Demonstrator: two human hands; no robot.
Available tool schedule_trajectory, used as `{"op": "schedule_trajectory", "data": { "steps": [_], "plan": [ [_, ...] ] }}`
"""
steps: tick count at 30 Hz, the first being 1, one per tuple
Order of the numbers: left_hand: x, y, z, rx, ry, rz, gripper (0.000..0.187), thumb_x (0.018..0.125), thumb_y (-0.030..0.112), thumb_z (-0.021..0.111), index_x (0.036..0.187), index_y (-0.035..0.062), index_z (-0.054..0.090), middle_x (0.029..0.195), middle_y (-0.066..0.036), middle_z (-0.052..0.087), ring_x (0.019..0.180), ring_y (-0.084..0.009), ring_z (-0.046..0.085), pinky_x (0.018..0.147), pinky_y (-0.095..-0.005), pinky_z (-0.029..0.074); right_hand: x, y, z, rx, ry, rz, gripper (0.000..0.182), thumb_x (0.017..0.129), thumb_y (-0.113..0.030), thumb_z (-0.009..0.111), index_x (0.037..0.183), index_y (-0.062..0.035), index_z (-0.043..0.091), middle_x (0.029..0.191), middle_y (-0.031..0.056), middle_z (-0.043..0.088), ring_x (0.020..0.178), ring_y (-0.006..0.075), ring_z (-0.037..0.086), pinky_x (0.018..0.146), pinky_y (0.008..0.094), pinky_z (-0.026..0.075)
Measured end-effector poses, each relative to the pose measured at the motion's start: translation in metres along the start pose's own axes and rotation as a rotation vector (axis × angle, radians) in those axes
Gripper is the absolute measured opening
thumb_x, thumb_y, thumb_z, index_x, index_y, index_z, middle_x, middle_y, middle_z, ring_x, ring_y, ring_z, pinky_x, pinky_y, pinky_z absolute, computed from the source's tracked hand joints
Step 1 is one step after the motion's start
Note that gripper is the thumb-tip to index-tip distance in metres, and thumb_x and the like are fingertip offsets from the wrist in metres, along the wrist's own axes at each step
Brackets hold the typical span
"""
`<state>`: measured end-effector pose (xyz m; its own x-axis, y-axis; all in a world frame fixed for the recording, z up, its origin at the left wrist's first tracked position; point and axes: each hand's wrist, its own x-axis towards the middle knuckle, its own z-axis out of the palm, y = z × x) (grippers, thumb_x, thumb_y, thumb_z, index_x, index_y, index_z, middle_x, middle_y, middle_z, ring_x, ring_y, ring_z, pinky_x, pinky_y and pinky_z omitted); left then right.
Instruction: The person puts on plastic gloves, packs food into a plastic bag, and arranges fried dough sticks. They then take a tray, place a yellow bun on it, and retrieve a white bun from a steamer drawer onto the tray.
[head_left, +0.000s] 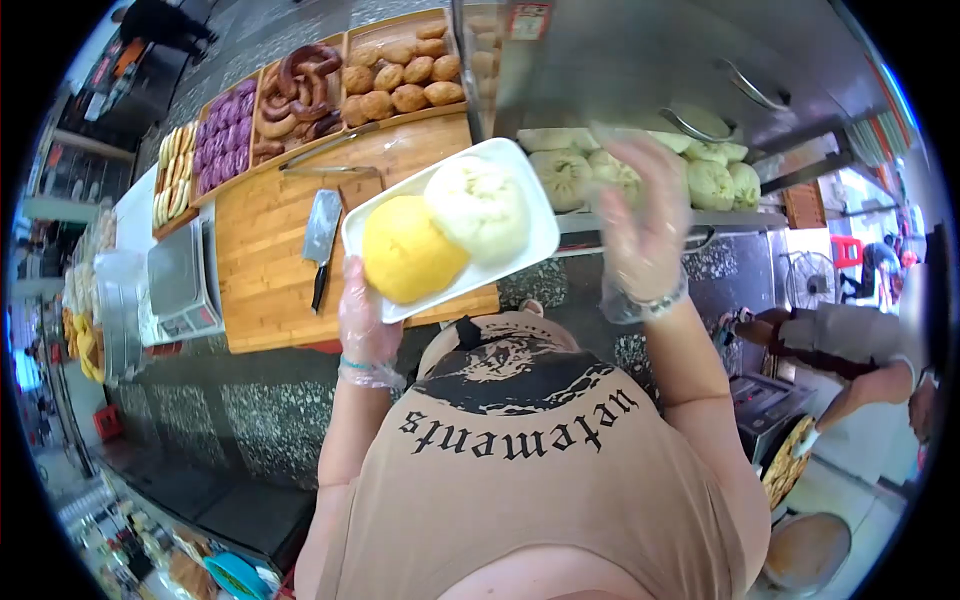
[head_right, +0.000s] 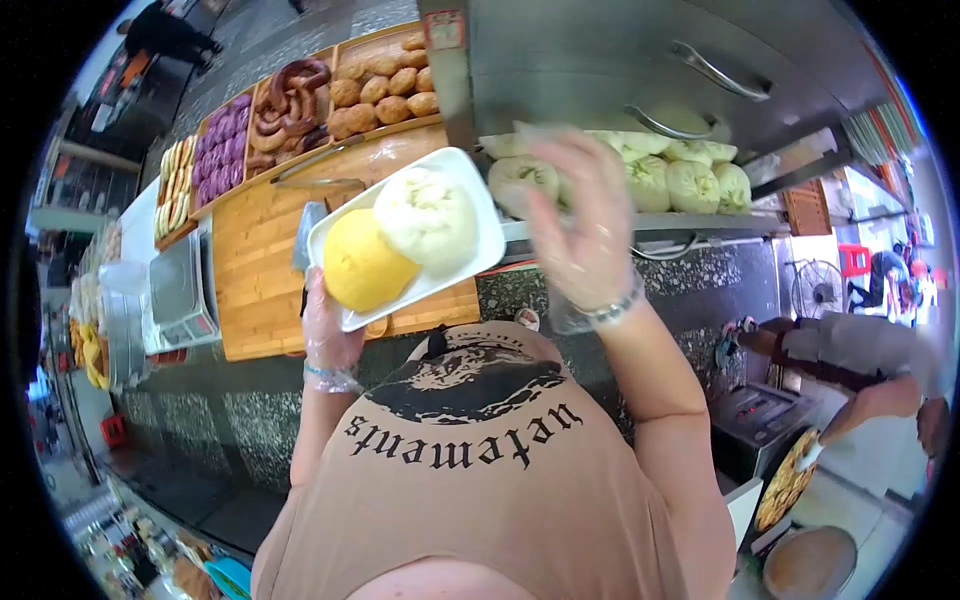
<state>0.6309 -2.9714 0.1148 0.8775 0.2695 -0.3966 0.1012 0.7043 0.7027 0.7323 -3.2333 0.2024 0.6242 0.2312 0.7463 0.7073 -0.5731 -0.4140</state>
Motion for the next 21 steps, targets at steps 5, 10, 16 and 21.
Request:
{"op": "schedule_trajectory", "data": {
  "steps": [5, 10, 16, 21],
  "plan": [
    [0.002, 0.013, -0.026, 0.094, -0.017, 0.104, 0.043, 0.099, 0.035, 0.038, 0.132, 0.0072, 0.040, 0.131, -0.010, 0.049, 0.118, -0.0240, 0.051, 0.098, -0.0398, 0.043, -0.110, 0.034, -0.033, 0.114, -0.157, 0.680, 0.024, 0.080, -0.012, 0.066, 0.098, -0.0010, 0.056, 0.098, 0.0169, 0.057, 0.090, 0.0335, 0.054, 0.081, 0.0404, 0.045],
    [0.001, 0.036, -0.044, 0.174, -0.130, 0.126, 0.047, 0.098, 0.037, 0.039, 0.135, 0.0095, 0.038, 0.136, -0.010, 0.045, 0.124, -0.0267, 0.046, 0.102, -0.0438, 0.040, -0.132, 0.048, 0.001, -0.167, -0.076, 0.651, 0.032, 0.075, -0.013, 0.069, 0.096, 0.0003, 0.049, 0.092, 0.0174, 0.049, 0.090, 0.0337, 0.050, 0.081, 0.0397, 0.042],
    [0.002, 0.043, -0.012, 0.229, -0.257, 0.029, 0.052, 0.097, 0.037, 0.040, 0.140, 0.0088, 0.032, 0.138, -0.012, 0.043, 0.123, -0.0288, 0.047, 0.103, -0.0451, 0.040, -0.106, 0.085, 0.026, -0.123, 0.004, 0.677, 0.036, 0.074, -0.010, 0.069, 0.103, -0.0002, 0.049, 0.102, 0.0200, 0.052, 0.099, 0.0358, 0.051, 0.088, 0.0403, 0.043],
    [-0.016, 0.009, 0.033, 0.360, -0.348, 0.002, 0.054, 0.097, 0.040, 0.041, 0.138, 0.0056, 0.035, 0.136, -0.013, 0.046, 0.122, -0.0286, 0.048, 0.099, -0.0436, 0.044, -0.113, 0.115, 0.015, 0.036, -0.047, 0.507, 0.067, 0.077, -0.012, 0.068, 0.135, -0.0020, 0.035, 0.125, 0.0216, 0.047, 0.117, 0.0343, 0.047, 0.101, 0.0397, 0.038]
  ]
}}
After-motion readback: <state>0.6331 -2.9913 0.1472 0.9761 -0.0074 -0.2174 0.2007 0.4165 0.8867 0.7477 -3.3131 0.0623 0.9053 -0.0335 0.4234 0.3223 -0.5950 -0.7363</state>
